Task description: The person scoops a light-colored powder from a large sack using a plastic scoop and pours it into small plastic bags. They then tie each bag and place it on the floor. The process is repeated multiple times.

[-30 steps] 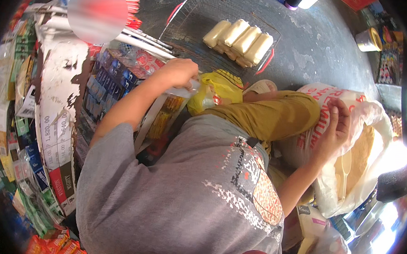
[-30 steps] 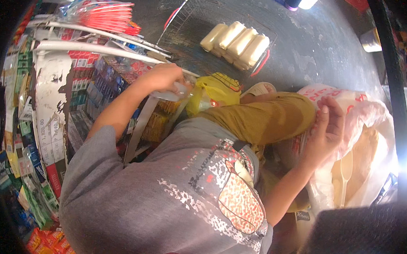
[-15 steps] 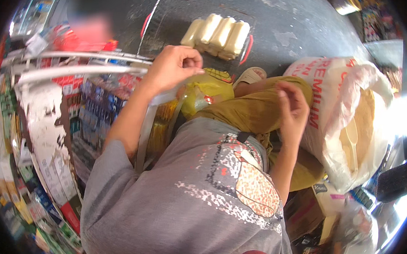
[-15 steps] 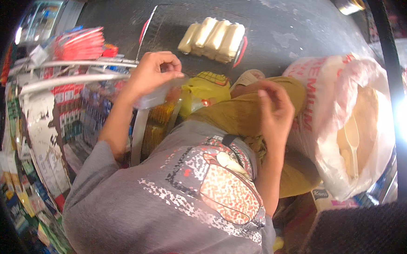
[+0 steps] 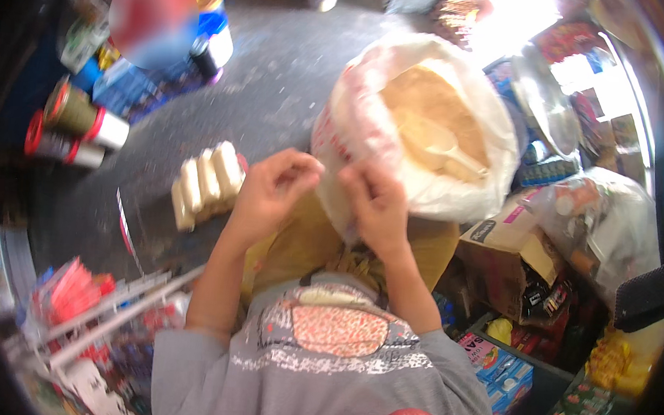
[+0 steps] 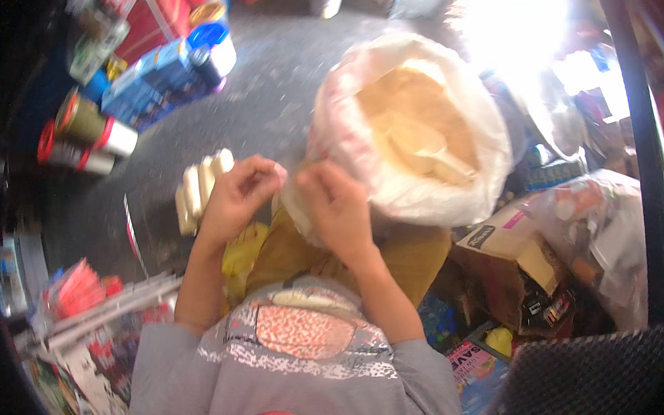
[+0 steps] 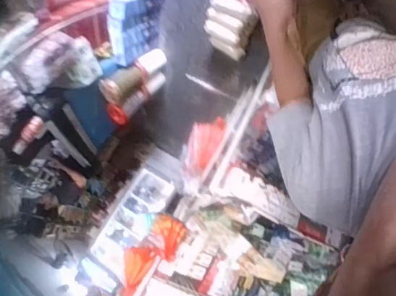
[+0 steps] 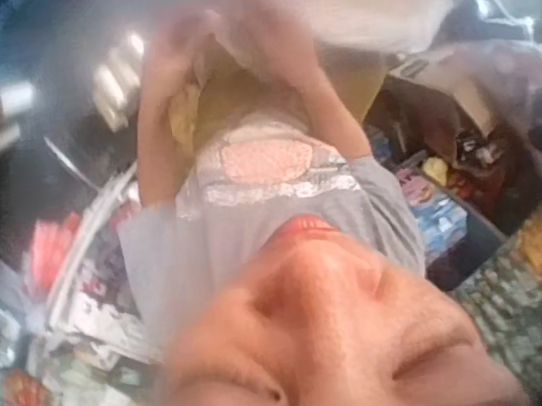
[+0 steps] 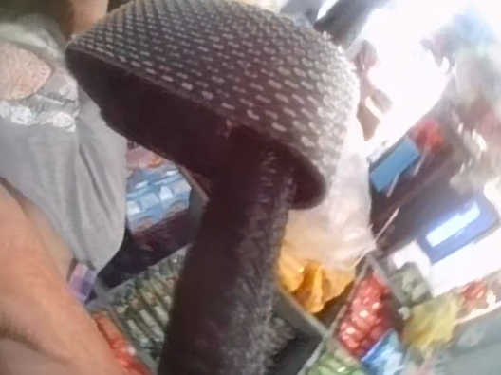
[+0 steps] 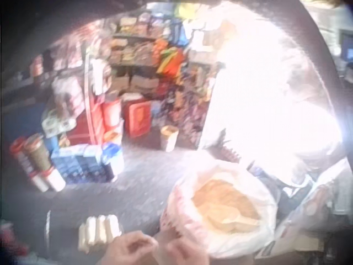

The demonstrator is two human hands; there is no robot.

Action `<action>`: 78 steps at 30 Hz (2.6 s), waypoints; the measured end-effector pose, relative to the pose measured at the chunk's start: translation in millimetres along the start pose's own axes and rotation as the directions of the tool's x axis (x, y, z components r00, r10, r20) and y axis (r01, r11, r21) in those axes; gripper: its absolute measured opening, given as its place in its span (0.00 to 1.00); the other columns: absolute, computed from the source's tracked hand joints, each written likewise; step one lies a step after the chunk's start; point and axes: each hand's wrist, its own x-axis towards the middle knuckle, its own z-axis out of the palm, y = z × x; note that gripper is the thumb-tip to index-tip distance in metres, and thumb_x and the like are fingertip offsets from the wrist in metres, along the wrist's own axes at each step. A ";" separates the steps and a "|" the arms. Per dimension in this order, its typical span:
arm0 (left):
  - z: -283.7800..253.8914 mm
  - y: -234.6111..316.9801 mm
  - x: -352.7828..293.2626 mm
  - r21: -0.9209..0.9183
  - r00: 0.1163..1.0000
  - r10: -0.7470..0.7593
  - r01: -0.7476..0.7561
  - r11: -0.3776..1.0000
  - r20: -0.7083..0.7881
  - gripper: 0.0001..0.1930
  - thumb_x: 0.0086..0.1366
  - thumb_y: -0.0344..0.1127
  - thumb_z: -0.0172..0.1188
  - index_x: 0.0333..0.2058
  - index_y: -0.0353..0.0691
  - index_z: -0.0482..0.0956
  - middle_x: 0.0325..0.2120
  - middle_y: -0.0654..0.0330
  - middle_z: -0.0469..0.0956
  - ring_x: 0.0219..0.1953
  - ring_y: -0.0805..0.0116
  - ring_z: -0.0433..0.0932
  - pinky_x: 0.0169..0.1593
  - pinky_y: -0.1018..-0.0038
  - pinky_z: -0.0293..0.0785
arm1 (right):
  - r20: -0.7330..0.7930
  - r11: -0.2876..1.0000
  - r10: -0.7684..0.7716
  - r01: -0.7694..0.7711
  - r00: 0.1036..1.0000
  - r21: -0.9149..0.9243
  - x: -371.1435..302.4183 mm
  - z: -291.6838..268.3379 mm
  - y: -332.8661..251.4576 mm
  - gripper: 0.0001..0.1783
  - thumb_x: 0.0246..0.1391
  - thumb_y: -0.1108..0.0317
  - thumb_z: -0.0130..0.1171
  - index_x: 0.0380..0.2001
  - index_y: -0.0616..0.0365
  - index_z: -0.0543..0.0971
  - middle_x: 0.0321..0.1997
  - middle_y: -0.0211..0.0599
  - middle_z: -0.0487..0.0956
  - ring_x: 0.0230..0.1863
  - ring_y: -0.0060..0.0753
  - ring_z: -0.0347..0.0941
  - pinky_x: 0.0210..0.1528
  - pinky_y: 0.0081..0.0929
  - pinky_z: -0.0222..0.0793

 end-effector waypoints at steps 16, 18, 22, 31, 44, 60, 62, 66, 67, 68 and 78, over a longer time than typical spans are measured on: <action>0.6 -34.0 29.1 -0.056 0.927 -0.230 0.257 0.965 0.295 0.05 0.61 0.31 0.60 0.29 0.36 0.77 0.23 0.66 0.75 0.28 0.81 0.72 0.34 0.82 0.68 | 0.132 0.950 -0.077 0.113 0.988 -0.290 14.5 -35.5 21.3 0.07 0.52 0.68 0.59 0.30 0.62 0.77 0.24 0.43 0.76 0.24 0.36 0.72 0.28 0.30 0.67; 2.8 -31.7 28.8 -0.146 0.912 -0.275 0.329 0.933 0.304 0.04 0.59 0.29 0.62 0.30 0.36 0.77 0.25 0.65 0.76 0.30 0.79 0.73 0.37 0.80 0.69 | 0.141 0.959 -0.069 0.104 0.988 -0.263 15.9 -35.3 18.8 0.09 0.52 0.66 0.58 0.29 0.61 0.76 0.25 0.45 0.76 0.27 0.45 0.72 0.30 0.35 0.67; -2.0 -27.5 24.8 -0.101 0.931 -0.155 0.198 0.975 0.331 0.05 0.60 0.30 0.60 0.31 0.34 0.78 0.27 0.65 0.78 0.31 0.78 0.74 0.37 0.79 0.71 | 0.145 0.961 -0.055 0.092 0.988 -0.259 17.4 -35.9 14.7 0.09 0.52 0.65 0.58 0.29 0.60 0.76 0.27 0.45 0.76 0.29 0.49 0.73 0.32 0.37 0.67; 5.3 -37.6 10.4 -0.061 0.961 -0.221 0.234 0.970 0.165 0.07 0.61 0.32 0.60 0.30 0.34 0.78 0.24 0.66 0.76 0.28 0.81 0.71 0.33 0.82 0.67 | 0.208 0.942 -0.028 0.095 0.978 -0.321 9.0 -28.0 17.4 0.09 0.53 0.65 0.57 0.29 0.59 0.76 0.27 0.43 0.76 0.30 0.46 0.74 0.32 0.37 0.68; -2.0 -47.6 15.7 -0.313 0.945 -0.221 0.292 0.904 0.243 0.03 0.60 0.29 0.60 0.30 0.36 0.78 0.24 0.66 0.77 0.27 0.81 0.72 0.34 0.82 0.69 | 0.085 0.935 -0.124 0.145 0.989 -0.323 18.0 -24.3 27.7 0.07 0.49 0.69 0.61 0.30 0.61 0.77 0.27 0.40 0.75 0.30 0.41 0.72 0.32 0.31 0.68; 10.2 -29.4 2.5 -0.032 0.999 0.012 -0.010 0.999 0.051 0.11 0.53 0.20 0.57 0.18 0.40 0.65 0.22 0.68 0.64 0.26 0.79 0.62 0.30 0.81 0.59 | 0.047 0.971 0.141 -0.148 0.989 0.186 2.4 -28.0 18.8 0.05 0.47 0.78 0.58 0.22 0.65 0.72 0.27 0.30 0.71 0.26 0.16 0.64 0.29 0.20 0.62; 14.5 -29.7 2.7 0.287 0.984 0.160 -0.131 0.949 -0.080 0.10 0.49 0.17 0.56 0.18 0.38 0.65 0.23 0.67 0.64 0.26 0.79 0.62 0.29 0.81 0.59 | -0.095 0.992 0.013 -0.025 0.995 -0.124 3.8 -28.8 13.6 0.04 0.41 0.81 0.54 0.23 0.64 0.69 0.27 0.30 0.70 0.26 0.16 0.63 0.26 0.19 0.60; 8.0 -20.0 30.0 0.249 0.919 0.319 -0.261 0.933 -0.233 0.09 0.42 0.14 0.54 0.22 0.35 0.72 0.30 0.63 0.67 0.25 0.76 0.62 0.29 0.80 0.62 | -0.039 0.915 -0.185 0.158 0.982 -0.371 0.6 4.5 18.4 0.07 0.37 0.83 0.52 0.23 0.63 0.69 0.30 0.32 0.66 0.24 0.23 0.63 0.24 0.20 0.60; 4.9 -17.3 26.8 0.297 0.932 0.342 -0.295 0.908 -0.117 0.10 0.42 0.13 0.54 0.23 0.35 0.74 0.32 0.63 0.68 0.25 0.76 0.62 0.30 0.80 0.63 | -0.070 0.932 -0.188 0.156 0.980 -0.327 5.7 -1.3 17.4 0.08 0.36 0.83 0.52 0.24 0.62 0.70 0.31 0.34 0.67 0.24 0.25 0.64 0.25 0.21 0.61; 3.5 -16.8 21.3 0.330 0.934 0.357 -0.334 0.883 -0.012 0.11 0.42 0.13 0.53 0.25 0.35 0.76 0.34 0.62 0.68 0.25 0.76 0.62 0.30 0.80 0.64 | -0.090 0.943 -0.192 0.159 0.977 -0.292 14.8 -13.4 4.5 0.08 0.36 0.84 0.52 0.25 0.62 0.70 0.32 0.35 0.67 0.24 0.27 0.64 0.25 0.22 0.62; -75.3 -46.7 35.9 0.641 0.953 0.270 -0.122 0.758 -0.138 0.26 0.52 0.15 0.46 0.51 0.35 0.74 0.61 0.55 0.63 0.40 0.67 0.75 0.38 0.73 0.71 | -0.110 0.314 -0.264 -0.023 0.958 -0.949 61.5 -136.5 6.6 0.20 0.46 0.58 0.64 0.42 0.56 0.77 0.43 0.41 0.77 0.41 0.42 0.75 0.45 0.36 0.69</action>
